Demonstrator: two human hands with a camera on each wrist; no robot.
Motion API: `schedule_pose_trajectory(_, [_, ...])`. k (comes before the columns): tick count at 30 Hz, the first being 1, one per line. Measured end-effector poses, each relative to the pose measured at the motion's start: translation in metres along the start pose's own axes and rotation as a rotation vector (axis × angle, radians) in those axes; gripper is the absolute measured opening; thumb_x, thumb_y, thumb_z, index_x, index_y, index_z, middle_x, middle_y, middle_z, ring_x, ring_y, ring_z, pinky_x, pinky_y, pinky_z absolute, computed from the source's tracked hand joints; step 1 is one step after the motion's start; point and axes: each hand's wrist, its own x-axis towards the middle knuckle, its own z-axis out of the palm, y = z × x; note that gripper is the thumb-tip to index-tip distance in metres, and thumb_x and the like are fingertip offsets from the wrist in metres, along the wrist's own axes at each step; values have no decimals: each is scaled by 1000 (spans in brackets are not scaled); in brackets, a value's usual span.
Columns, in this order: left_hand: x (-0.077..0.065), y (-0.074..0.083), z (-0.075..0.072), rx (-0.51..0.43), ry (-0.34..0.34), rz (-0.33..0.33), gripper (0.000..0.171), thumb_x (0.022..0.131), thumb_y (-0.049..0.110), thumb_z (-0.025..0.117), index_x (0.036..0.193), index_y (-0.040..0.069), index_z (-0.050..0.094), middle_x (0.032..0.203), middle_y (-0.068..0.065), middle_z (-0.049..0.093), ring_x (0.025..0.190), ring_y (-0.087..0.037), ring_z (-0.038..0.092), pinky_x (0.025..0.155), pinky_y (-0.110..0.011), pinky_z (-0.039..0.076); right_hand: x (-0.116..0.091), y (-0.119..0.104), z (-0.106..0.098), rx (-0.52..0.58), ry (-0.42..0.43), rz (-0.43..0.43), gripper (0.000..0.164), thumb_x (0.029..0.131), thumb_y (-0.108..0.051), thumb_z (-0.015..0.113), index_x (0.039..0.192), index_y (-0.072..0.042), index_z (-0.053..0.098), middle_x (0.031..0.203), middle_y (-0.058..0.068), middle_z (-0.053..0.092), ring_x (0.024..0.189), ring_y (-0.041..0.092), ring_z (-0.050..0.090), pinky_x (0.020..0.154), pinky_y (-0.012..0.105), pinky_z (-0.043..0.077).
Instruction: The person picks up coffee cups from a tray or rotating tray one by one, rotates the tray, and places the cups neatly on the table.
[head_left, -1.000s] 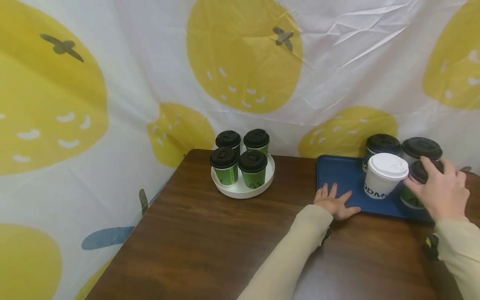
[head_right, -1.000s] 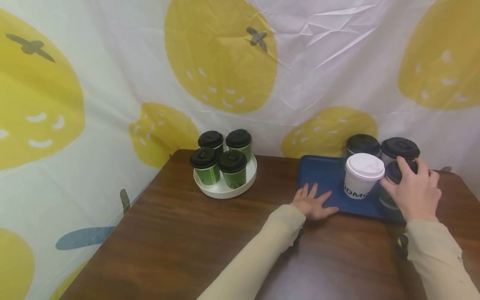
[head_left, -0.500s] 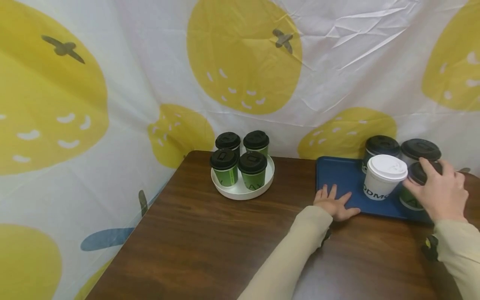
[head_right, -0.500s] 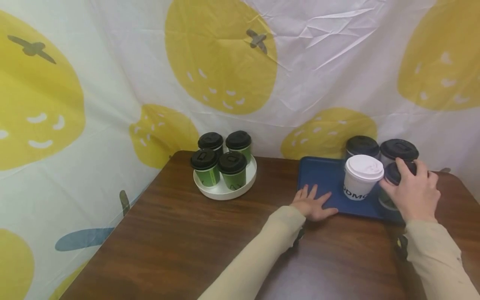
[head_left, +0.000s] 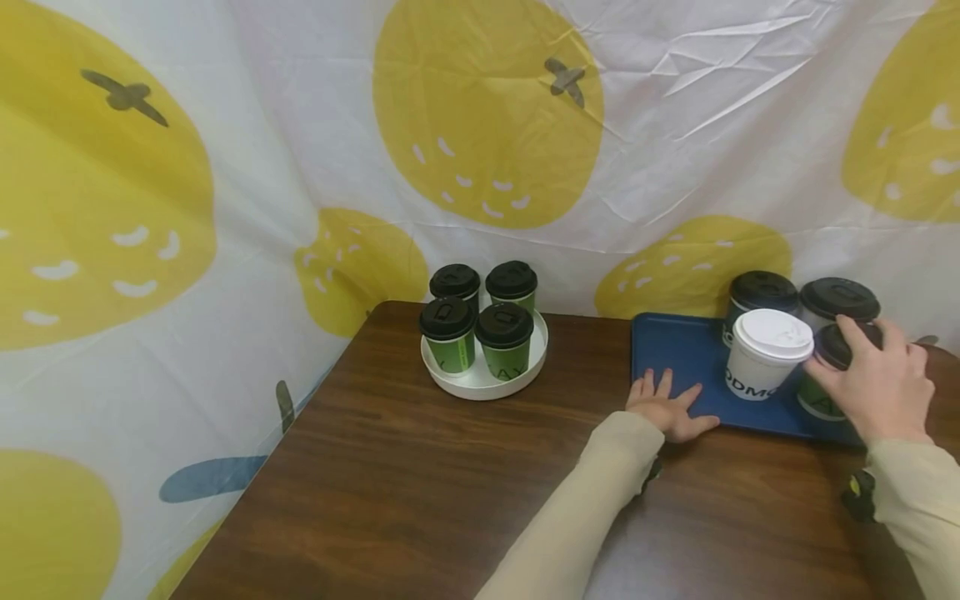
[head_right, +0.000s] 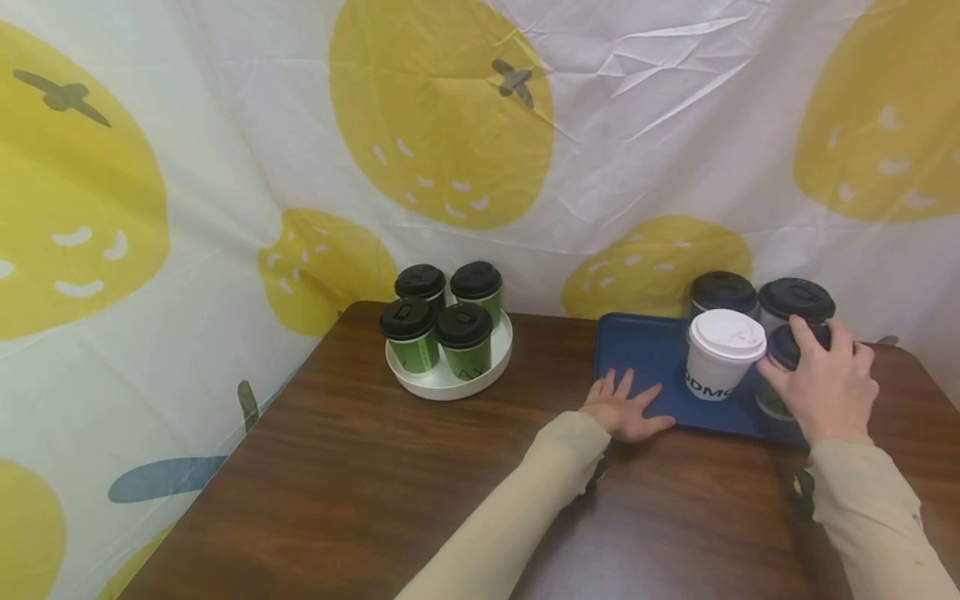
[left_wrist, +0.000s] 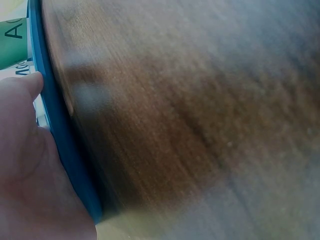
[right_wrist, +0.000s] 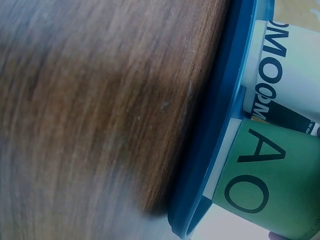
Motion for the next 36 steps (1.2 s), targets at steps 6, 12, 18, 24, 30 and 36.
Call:
schedule_pose_trajectory(6, [4,-1,1,6,3,2,63,95,84,29,152,68,8,173,21,-2,164,-12,-2,133,-29,6,0,0,0,6,0,-2,78,93,-48,68,153,-6,43,154,40,32,119,75,39,77,84,44])
schedule_pose_trajectory(12, [6,-2,3,7,6,9,63,95,84,29,153,67,9,174,20,-1,165,-13,-2,133,-29,7,0,0,0,4,-26,0,79,94,-47,68,155,-6,41,155,40,31,120,75,38,78,83,44])
schedule_pose_trajectory(18, [8,-1,4,-8,13,15,64,95,83,30,154,66,11,174,19,1,165,-13,-1,133,-29,7,0,0,-2,3,-18,-7,78,93,-47,68,154,-6,42,154,40,32,119,75,39,78,83,45])
schedule_pose_trajectory(24, [5,-1,2,-6,18,15,64,95,83,30,154,66,11,174,19,0,165,-13,-1,133,-29,7,0,0,-2,7,-15,-21,78,93,-46,69,154,-6,42,152,41,32,118,75,39,77,83,44])
schedule_pose_trajectory(30, [4,-1,1,-20,10,13,64,95,82,31,154,66,12,174,19,-1,165,-13,-2,133,-29,6,2,1,-3,-1,-18,-37,78,93,-46,69,153,-5,42,151,43,32,117,76,39,78,83,45])
schedule_pose_trajectory(36, [8,0,3,-15,3,5,64,95,83,30,153,67,11,174,19,-1,165,-13,-2,133,-30,6,1,2,-4,5,6,-65,77,93,-43,71,152,-3,43,148,44,36,115,75,41,78,82,45])
